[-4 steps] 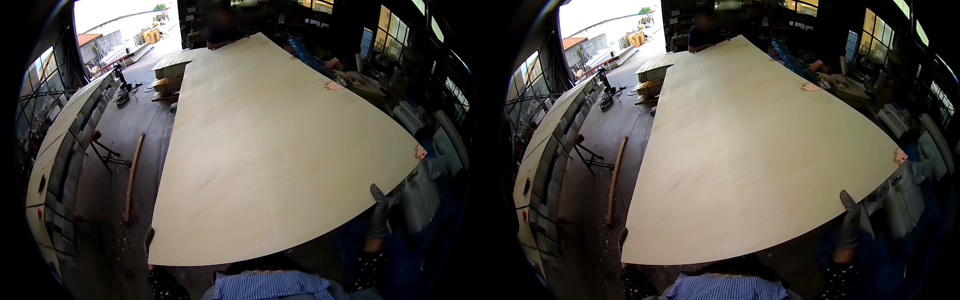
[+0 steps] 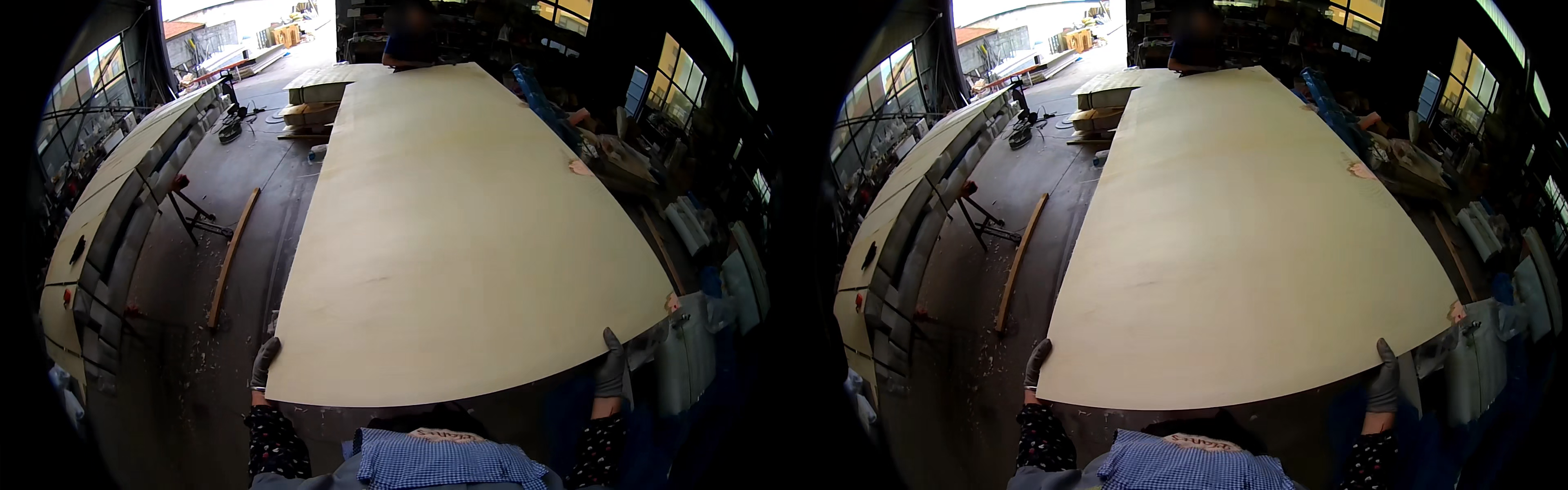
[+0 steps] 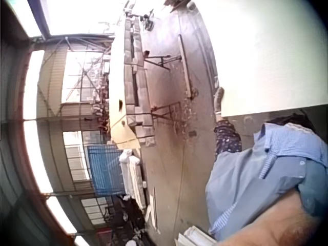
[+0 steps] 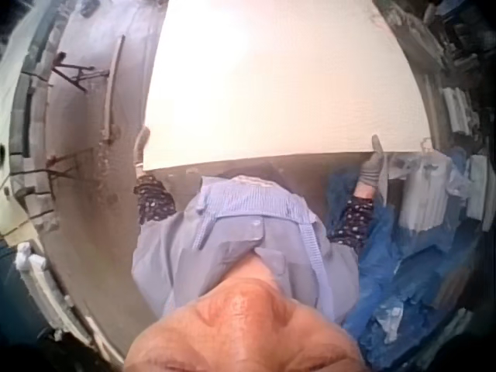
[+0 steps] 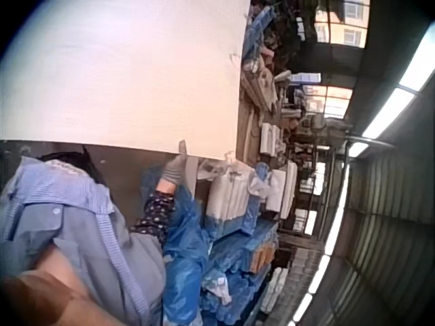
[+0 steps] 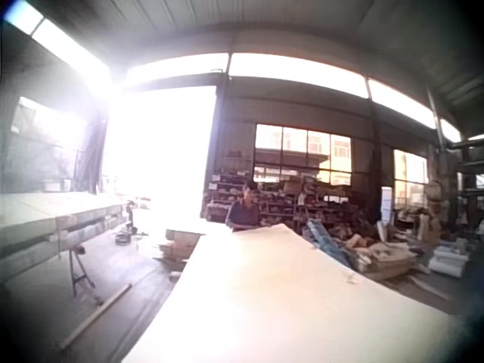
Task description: The person positions a large sheet of plywood on a workbench and uses tin snips to trim the edge along a marked line. The person repeatedly cuts small sections of the edge while another person assists by holding the sheet steady.
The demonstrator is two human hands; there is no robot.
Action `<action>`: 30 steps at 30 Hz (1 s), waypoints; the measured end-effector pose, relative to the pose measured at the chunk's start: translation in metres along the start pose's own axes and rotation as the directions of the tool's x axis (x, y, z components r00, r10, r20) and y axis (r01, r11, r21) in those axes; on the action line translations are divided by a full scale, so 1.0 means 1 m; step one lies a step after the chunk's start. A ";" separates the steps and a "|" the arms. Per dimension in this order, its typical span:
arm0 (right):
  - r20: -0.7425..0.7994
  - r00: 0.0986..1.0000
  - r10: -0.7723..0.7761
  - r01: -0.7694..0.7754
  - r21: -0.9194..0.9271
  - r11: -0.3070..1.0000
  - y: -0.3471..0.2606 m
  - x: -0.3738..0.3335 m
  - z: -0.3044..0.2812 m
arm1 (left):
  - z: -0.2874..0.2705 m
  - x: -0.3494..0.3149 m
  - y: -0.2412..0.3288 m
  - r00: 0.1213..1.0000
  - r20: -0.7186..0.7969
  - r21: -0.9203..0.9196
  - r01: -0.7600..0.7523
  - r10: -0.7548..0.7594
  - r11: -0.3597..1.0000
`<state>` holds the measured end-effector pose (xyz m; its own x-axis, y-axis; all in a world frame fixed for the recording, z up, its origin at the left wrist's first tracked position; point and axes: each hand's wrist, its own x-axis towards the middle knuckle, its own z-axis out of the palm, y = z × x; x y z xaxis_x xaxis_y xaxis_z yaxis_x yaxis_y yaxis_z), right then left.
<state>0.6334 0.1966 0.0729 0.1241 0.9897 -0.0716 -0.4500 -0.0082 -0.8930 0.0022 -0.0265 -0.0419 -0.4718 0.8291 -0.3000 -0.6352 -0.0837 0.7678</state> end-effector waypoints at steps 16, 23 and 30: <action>-0.107 0.894 0.436 -0.426 0.105 0.899 0.172 0.087 -0.160 | -0.038 0.008 -0.031 0.969 -0.141 0.775 0.235 -0.203 0.586; -0.139 0.919 0.369 -0.358 0.096 0.929 0.173 0.091 -0.160 | -0.024 -0.003 -0.045 0.987 -0.154 0.661 0.134 -0.042 0.738; -0.173 0.956 0.239 -0.226 0.088 0.970 0.165 0.117 -0.156 | -0.007 -0.001 -0.045 0.991 -0.120 0.639 0.032 0.059 0.769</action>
<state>0.7118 0.2891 -0.1517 0.1641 0.9191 -0.3583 -0.5423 -0.2193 -0.8110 0.0271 -0.0273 -0.0797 -0.5785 0.7502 -0.3202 -0.1129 0.3152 0.9423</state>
